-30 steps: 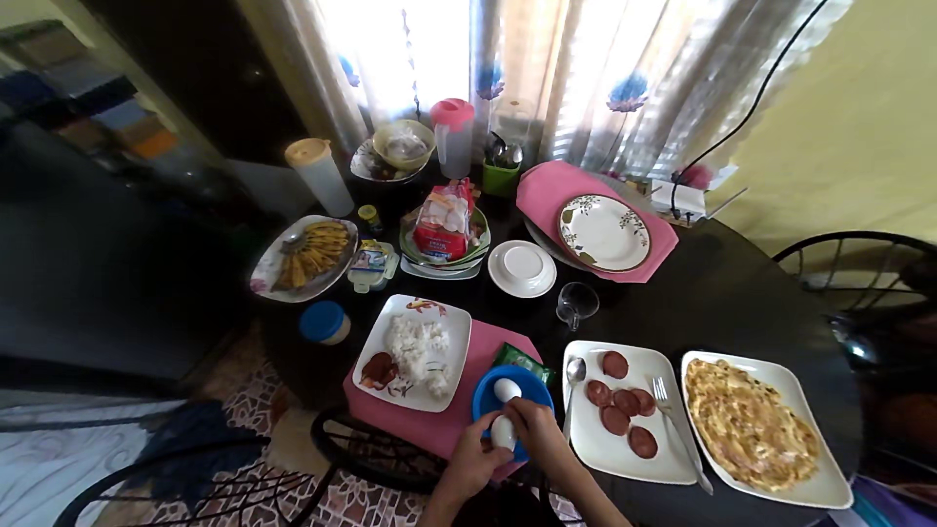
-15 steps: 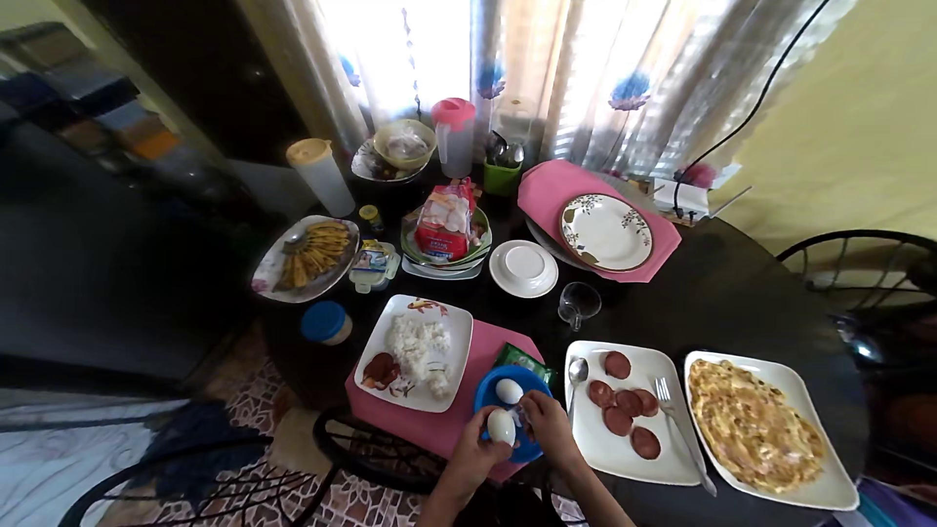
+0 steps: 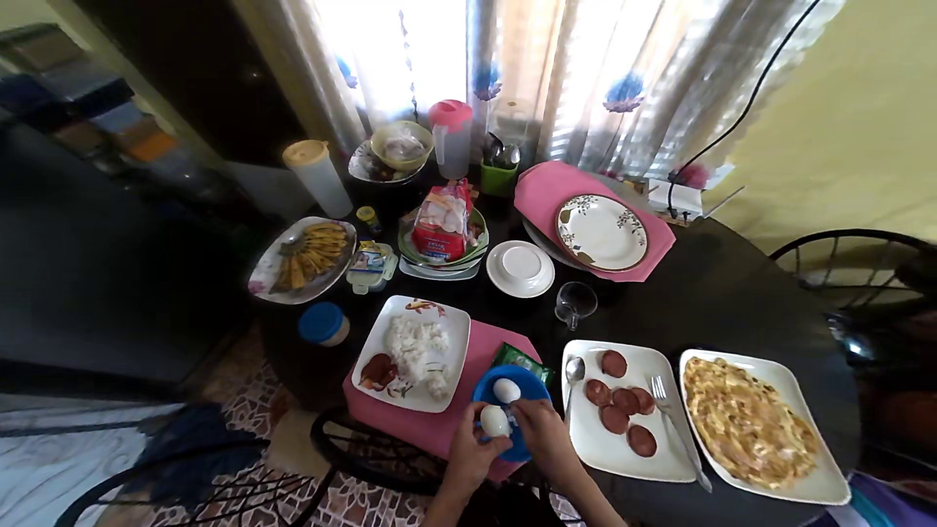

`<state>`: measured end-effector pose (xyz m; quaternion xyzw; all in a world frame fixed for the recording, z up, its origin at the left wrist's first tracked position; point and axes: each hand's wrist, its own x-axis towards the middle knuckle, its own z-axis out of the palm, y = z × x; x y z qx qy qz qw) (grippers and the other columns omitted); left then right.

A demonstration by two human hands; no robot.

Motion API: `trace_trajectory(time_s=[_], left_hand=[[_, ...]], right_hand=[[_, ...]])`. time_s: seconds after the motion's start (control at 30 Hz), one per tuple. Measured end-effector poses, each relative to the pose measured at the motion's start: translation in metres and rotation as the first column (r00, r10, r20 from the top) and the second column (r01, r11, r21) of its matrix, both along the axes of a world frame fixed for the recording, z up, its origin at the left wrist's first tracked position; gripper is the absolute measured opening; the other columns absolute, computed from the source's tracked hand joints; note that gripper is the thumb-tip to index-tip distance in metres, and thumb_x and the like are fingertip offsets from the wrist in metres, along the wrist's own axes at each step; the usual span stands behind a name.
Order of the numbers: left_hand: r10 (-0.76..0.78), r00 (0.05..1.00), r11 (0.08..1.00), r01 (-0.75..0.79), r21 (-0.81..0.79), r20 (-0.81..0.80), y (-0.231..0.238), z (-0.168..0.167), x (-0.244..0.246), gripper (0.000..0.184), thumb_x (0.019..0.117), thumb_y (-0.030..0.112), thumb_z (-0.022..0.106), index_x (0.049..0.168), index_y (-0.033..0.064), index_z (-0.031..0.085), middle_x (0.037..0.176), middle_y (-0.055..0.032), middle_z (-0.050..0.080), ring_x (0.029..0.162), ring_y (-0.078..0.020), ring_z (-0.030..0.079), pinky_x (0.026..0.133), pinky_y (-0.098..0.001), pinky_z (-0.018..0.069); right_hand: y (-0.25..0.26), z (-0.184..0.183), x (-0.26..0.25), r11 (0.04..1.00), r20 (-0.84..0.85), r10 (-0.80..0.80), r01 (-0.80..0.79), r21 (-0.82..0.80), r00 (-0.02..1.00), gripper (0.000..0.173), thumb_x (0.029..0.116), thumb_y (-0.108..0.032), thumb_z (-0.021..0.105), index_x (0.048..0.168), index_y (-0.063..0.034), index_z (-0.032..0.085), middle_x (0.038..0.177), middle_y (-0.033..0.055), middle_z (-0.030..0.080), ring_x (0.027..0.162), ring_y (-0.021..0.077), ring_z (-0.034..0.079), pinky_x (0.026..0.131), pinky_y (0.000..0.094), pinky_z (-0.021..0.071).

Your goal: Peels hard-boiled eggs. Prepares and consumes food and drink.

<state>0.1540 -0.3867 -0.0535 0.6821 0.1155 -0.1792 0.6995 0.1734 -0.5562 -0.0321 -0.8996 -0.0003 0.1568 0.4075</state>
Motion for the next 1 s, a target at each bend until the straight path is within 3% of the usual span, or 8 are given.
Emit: trace_trajectory(time_s=[0.17,0.3,0.43,0.67,1.0], left_hand=[[0.025,0.999,0.995,-0.028,0.099,0.032,-0.005,-0.001,0.0,0.073,0.0743,0.015,0.088,0.133,-0.0065,0.051,0.121,-0.0215,0.064,0.105,-0.0266,0.068,0.089,-0.0408,0.0591],[-0.016,0.999,0.992,0.011,0.128,0.031,-0.006,0.002,0.001,0.071,0.0767,0.017,0.087,0.137,-0.003,0.055,0.131,-0.021,0.062,0.112,-0.0263,0.066,0.093,-0.0398,0.0578],[-0.024,0.999,0.987,0.019,0.16,0.025,-0.006,0.001,0.0,0.068,0.0772,0.02,0.087,0.134,-0.0028,0.058,0.129,-0.0197,0.064,0.113,-0.0251,0.066,0.096,-0.0389,0.0562],[-0.013,0.999,0.984,0.006,0.18,0.041,-0.009,0.003,0.0,0.061,0.0787,0.012,0.084,0.133,-0.0041,0.059,0.126,-0.0203,0.065,0.111,-0.0259,0.067,0.095,-0.04,0.0571],[-0.016,0.999,0.985,0.009,0.172,0.044,-0.01,0.007,-0.001,0.061,0.079,0.012,0.084,0.132,-0.0034,0.059,0.126,-0.0192,0.066,0.11,-0.0241,0.068,0.095,-0.0385,0.0575]], right_hand=[[0.002,-0.006,-0.005,0.972,-0.038,0.044,-0.034,0.231,0.998,0.038,0.1058,-0.031,0.052,0.122,-0.0018,0.071,0.104,0.0156,0.075,0.097,0.0256,0.072,0.092,0.0469,0.0567],[0.004,-0.007,-0.006,0.968,-0.028,0.038,-0.029,0.249,0.999,0.034,0.1068,-0.022,0.05,0.122,0.0006,0.071,0.099,0.0169,0.074,0.087,0.0247,0.072,0.084,0.0433,0.0582],[0.005,-0.01,-0.008,0.972,0.022,0.039,-0.043,0.232,0.999,0.033,0.1066,-0.017,0.049,0.12,0.0035,0.071,0.093,0.0185,0.073,0.078,0.0253,0.072,0.078,0.0419,0.0594],[0.011,-0.01,-0.01,0.983,0.095,0.035,-0.051,0.176,0.995,0.031,0.1054,-0.012,0.047,0.118,0.0063,0.07,0.093,0.0208,0.073,0.081,0.0301,0.073,0.081,0.0459,0.0592],[0.01,-0.009,-0.009,0.984,0.078,-0.014,0.0,0.176,0.997,0.03,0.105,-0.011,0.048,0.114,0.0062,0.071,0.089,0.0198,0.072,0.077,0.0283,0.072,0.077,0.0441,0.0592]])
